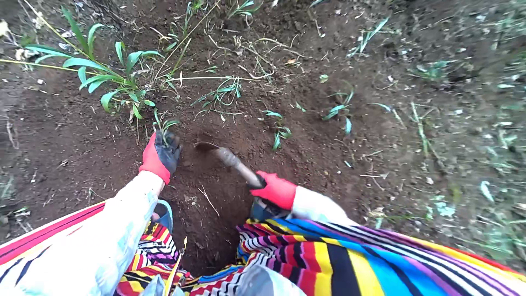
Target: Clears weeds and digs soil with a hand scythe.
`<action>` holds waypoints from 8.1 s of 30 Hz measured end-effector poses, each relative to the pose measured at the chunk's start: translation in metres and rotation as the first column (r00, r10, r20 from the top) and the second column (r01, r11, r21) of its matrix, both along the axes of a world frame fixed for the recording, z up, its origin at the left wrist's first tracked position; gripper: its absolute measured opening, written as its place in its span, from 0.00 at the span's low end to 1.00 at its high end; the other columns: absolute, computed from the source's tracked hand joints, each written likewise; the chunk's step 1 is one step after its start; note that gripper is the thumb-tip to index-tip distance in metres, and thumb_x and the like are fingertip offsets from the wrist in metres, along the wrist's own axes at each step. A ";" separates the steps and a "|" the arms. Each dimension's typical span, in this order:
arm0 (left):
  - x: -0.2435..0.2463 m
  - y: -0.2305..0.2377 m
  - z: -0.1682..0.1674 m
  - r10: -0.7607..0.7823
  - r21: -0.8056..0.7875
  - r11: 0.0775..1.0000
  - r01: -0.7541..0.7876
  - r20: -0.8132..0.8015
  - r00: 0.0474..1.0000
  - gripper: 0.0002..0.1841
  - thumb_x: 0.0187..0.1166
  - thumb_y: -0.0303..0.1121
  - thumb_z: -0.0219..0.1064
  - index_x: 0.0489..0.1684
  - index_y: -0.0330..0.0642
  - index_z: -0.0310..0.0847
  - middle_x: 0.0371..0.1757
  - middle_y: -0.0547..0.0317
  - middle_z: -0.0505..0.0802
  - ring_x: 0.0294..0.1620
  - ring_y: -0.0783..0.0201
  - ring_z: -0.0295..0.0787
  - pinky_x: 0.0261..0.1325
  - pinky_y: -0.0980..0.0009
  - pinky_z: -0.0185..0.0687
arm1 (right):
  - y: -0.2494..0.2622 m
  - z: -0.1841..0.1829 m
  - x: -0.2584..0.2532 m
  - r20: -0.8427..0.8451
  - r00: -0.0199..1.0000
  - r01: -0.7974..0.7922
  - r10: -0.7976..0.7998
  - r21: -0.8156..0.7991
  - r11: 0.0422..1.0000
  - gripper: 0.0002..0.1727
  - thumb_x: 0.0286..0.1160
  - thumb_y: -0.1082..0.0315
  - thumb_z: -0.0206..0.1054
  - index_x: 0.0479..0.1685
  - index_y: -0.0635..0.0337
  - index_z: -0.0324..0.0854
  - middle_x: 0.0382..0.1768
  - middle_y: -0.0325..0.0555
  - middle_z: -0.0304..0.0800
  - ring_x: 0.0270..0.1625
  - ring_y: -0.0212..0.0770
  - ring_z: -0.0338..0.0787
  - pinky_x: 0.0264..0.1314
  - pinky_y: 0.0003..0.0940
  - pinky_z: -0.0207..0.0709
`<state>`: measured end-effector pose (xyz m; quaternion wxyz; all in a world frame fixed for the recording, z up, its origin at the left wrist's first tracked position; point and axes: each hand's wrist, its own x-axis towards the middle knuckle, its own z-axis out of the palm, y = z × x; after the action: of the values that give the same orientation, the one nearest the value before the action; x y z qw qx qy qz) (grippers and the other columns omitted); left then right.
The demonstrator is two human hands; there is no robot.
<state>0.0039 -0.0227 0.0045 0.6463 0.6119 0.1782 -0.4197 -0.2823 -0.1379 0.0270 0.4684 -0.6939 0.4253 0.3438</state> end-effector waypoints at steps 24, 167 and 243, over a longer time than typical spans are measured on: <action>-0.014 -0.030 -0.030 -0.582 0.375 0.811 0.449 0.435 0.687 0.19 0.87 0.40 0.64 0.70 0.41 0.81 0.64 0.51 0.91 0.61 0.62 0.90 0.66 0.59 0.85 | 0.028 -0.001 -0.063 -0.051 0.983 -0.174 0.176 0.039 0.984 0.35 0.74 0.45 0.72 0.77 0.55 0.74 0.54 0.63 0.91 0.61 0.64 0.89 0.65 0.68 0.77; 0.025 -0.003 -0.073 -0.896 0.857 0.122 0.501 0.313 -0.316 0.34 0.56 0.49 0.88 0.68 0.61 0.87 0.82 0.45 0.77 0.85 0.40 0.65 0.82 0.38 0.63 | -0.033 -0.075 0.135 0.231 0.924 -0.239 0.306 -0.277 0.931 0.47 0.64 0.67 0.80 0.89 0.52 0.63 0.71 0.64 0.82 0.72 0.65 0.84 0.72 0.68 0.76; -0.071 -0.314 -0.083 -0.600 0.800 0.135 0.585 0.536 -0.594 0.23 0.65 0.38 0.82 0.61 0.47 0.88 0.72 0.39 0.85 0.74 0.38 0.80 0.75 0.39 0.75 | 0.004 -0.110 -0.131 0.323 0.902 0.342 -0.286 -0.131 0.931 0.24 0.79 0.56 0.67 0.72 0.53 0.84 0.65 0.58 0.88 0.69 0.54 0.88 0.74 0.54 0.78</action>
<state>-0.0674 -0.3362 -0.0785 0.1190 0.6500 -0.7099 -0.2437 -0.4130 -0.1334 -0.0833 0.5104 -0.7000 0.4863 0.1140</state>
